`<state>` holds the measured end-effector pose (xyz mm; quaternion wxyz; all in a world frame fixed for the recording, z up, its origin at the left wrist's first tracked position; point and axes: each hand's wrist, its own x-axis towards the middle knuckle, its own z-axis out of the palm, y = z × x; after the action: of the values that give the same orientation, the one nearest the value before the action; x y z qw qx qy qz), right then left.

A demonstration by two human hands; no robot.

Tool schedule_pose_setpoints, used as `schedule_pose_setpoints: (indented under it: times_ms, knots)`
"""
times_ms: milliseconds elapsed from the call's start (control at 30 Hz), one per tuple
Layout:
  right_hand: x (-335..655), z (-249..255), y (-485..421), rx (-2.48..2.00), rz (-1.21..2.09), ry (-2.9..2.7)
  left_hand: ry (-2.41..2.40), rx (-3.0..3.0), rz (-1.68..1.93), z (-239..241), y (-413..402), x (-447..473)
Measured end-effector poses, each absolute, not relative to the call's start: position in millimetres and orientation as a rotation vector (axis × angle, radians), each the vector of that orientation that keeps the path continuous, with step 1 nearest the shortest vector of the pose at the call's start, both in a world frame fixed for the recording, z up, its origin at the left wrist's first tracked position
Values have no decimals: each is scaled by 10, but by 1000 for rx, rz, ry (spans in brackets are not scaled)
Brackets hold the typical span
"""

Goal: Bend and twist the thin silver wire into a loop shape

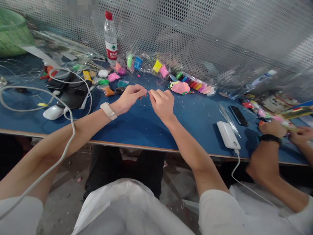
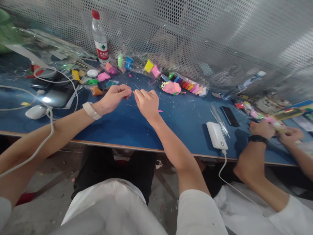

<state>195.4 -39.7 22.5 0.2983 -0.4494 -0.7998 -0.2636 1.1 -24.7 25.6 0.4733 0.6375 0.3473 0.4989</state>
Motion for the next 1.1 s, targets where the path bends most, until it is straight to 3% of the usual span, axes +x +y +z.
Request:
schedule_pose_setpoints:
  times_ms: [300,600,900,1100]
  knots:
    - [1954,93,-324,-1254,-508,-2075,1037,2014,1117,367,-195,-130]
    - [1913,95,-367,-1199,-455,-2108,1101,1987,1185,218,-181,-67]
    - [1903,205,-445,-1090,223,-1877,975,1486,1088,294,-246,-31]
    - [1944,207,-389,-1060,452,-1754,958,1619,1097,323,-273,-45]
